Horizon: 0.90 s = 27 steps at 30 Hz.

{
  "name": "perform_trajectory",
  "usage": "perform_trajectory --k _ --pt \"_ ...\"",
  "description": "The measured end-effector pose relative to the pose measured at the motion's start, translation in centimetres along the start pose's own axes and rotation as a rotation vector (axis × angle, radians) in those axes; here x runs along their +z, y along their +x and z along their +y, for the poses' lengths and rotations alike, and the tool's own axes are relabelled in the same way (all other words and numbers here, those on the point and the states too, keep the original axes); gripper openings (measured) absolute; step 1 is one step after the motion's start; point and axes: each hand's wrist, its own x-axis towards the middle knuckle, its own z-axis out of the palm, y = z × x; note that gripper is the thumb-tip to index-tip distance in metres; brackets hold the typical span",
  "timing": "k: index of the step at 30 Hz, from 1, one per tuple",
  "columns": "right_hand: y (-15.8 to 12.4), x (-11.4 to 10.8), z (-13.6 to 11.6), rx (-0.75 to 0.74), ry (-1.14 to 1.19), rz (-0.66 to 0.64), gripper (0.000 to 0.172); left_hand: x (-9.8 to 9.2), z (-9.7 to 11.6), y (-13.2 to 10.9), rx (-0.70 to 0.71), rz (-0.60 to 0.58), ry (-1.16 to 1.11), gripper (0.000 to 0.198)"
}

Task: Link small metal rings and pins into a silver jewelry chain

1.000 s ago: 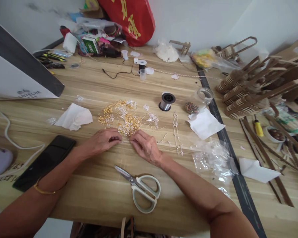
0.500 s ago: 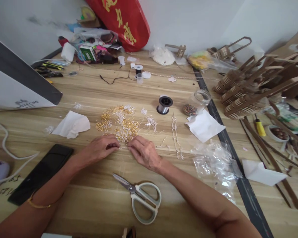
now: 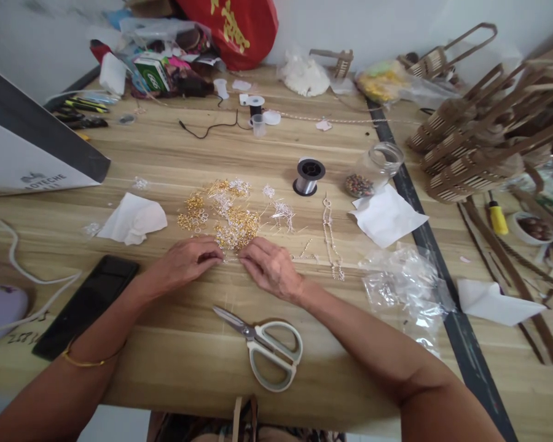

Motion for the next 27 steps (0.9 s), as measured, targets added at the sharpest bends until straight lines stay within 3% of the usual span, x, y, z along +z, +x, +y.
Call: perform_trajectory --k 16,22,27 --pt "-0.06 0.07 0.09 -0.014 -0.003 0.015 0.01 0.26 0.35 0.18 0.016 -0.001 0.008 0.017" --pt "0.03 -0.14 0.0 -0.037 -0.026 0.023 0.011 -0.06 0.59 0.11 -0.068 0.092 -0.146 0.011" --pt "0.37 -0.51 -0.2 -0.124 -0.055 -0.062 0.012 0.01 0.89 0.24 -0.1 0.154 -0.272 0.008"
